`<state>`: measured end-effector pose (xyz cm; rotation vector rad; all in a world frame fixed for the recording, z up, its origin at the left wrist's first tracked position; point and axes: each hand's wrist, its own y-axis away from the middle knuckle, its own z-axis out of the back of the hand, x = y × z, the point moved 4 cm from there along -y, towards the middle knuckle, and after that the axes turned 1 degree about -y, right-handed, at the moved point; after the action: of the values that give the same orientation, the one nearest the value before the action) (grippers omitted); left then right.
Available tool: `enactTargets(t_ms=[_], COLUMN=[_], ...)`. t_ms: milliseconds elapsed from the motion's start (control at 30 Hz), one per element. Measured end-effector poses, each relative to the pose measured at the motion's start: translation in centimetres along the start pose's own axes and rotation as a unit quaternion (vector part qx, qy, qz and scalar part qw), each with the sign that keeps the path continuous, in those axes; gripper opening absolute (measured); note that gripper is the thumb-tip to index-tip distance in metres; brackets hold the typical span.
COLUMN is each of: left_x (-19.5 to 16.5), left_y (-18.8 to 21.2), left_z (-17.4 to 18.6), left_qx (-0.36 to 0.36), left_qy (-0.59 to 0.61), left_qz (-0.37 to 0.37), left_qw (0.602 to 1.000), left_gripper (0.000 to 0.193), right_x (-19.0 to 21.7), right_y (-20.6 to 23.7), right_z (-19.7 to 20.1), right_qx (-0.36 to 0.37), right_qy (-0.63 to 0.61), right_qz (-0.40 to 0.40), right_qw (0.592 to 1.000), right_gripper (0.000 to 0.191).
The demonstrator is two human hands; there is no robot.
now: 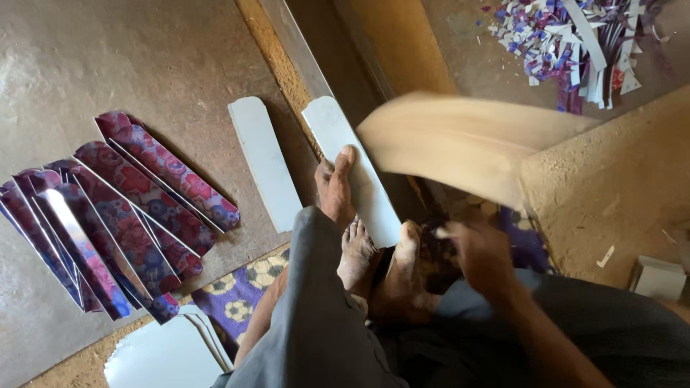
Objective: The person sits on the floor and uses a wooden mallet to repeatedly strike a white rectangular paper-mache piece held between their feet against a metal bar. They flip the piece over and continue striking it to shape the edges.
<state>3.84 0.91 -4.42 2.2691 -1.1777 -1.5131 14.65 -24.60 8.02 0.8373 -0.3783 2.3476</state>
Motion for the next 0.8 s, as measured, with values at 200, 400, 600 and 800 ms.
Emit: enactTargets(t_ms=[200,400,600,800], left_x=[-0.4,0.3,0.4,-0.7], left_y=[0.2,-0.1,-0.2,-0.1], left_z=[0.0,0.2,0.6,0.4], left_qx=[-0.031,-0.040,-0.057,0.005], left_qy=[-0.025,-0.014,-0.047,-0.054], left_qz=[0.035,0.014,0.025,-0.002], left_qw=[0.999,0.999,0.997,0.999], left_gripper=[0.043,0.044,0.041,0.047], right_x=[-1.8,-1.1,-2.9,-6.9], right_y=[3.0,4.1,7.6,6.0], right_z=[2.8,-0.2,1.2,1.0], right_qx=[-0.185,0.040,-0.216,-0.083], right_qy=[-0.423,-0.003,-0.575,-0.120], right_qz=[-0.073,-0.008,-0.025,-0.189], right_qw=[0.884,0.999,0.789,0.971], right_gripper=[0.031,0.028,0.029,0.038])
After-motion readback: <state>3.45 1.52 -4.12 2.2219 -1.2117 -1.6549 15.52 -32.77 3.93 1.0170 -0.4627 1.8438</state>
